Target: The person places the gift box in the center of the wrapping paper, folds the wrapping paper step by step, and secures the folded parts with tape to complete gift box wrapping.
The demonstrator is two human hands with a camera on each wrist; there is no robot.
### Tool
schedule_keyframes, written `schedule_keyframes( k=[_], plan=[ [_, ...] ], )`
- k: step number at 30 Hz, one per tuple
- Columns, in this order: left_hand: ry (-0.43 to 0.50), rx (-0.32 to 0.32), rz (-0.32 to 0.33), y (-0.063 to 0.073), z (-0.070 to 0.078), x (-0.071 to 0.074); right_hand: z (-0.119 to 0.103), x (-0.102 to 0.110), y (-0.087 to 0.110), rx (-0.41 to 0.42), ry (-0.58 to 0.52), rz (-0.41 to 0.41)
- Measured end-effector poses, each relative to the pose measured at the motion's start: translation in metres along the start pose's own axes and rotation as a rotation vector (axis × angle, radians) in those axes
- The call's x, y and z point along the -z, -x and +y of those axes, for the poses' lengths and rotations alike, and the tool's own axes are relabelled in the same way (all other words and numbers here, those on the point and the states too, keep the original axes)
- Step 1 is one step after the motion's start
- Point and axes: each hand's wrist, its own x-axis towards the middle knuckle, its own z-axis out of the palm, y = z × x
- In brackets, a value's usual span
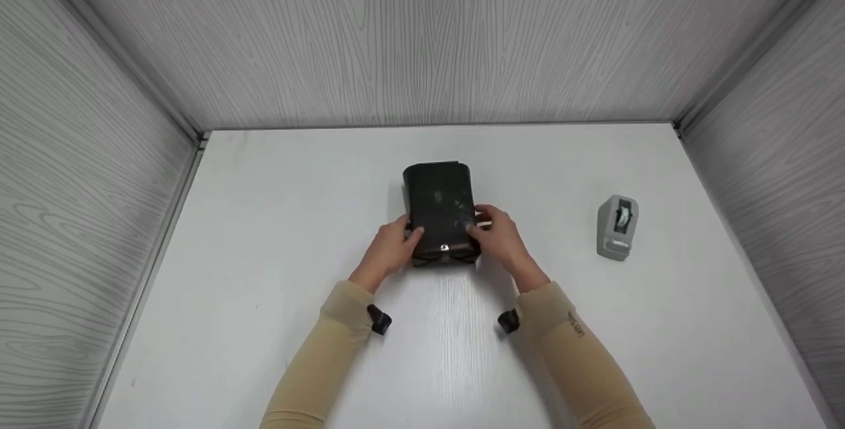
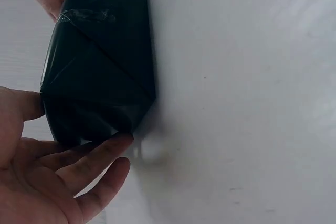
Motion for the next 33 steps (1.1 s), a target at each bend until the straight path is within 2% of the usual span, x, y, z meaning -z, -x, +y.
schedule_keyframes(
  k=[4,9,12,18,20,23,27,29,33],
  plan=[
    [0.043,-0.020,0.016,0.002,0.002,0.001,-0.001,0.002,0.004,0.020,-0.053,0.025],
    [0.138,-0.091,0.073,0.008,0.006,0.003,0.000,0.004,0.010,0.097,-0.119,0.081],
    [0.127,-0.121,0.104,0.012,0.009,0.004,0.001,0.005,0.015,0.154,-0.168,0.109],
    [0.071,-0.174,0.191,0.018,0.011,0.003,0.007,0.005,0.023,0.224,-0.304,0.104],
    [0.076,-0.196,0.218,0.020,0.010,0.001,0.010,0.005,0.024,0.223,-0.330,0.102],
    [0.086,-0.224,0.245,0.022,0.009,-0.001,0.000,0.007,0.035,0.214,-0.345,0.106],
    [0.094,-0.234,0.252,0.026,0.009,-0.004,-0.013,0.012,0.049,0.193,-0.337,0.099],
    [0.099,-0.238,0.253,0.028,0.009,-0.004,-0.013,0.012,0.050,0.191,-0.337,0.090],
    [0.120,-0.262,0.276,0.032,0.010,-0.005,-0.014,0.012,0.053,0.236,-0.339,0.098]
  ],
)
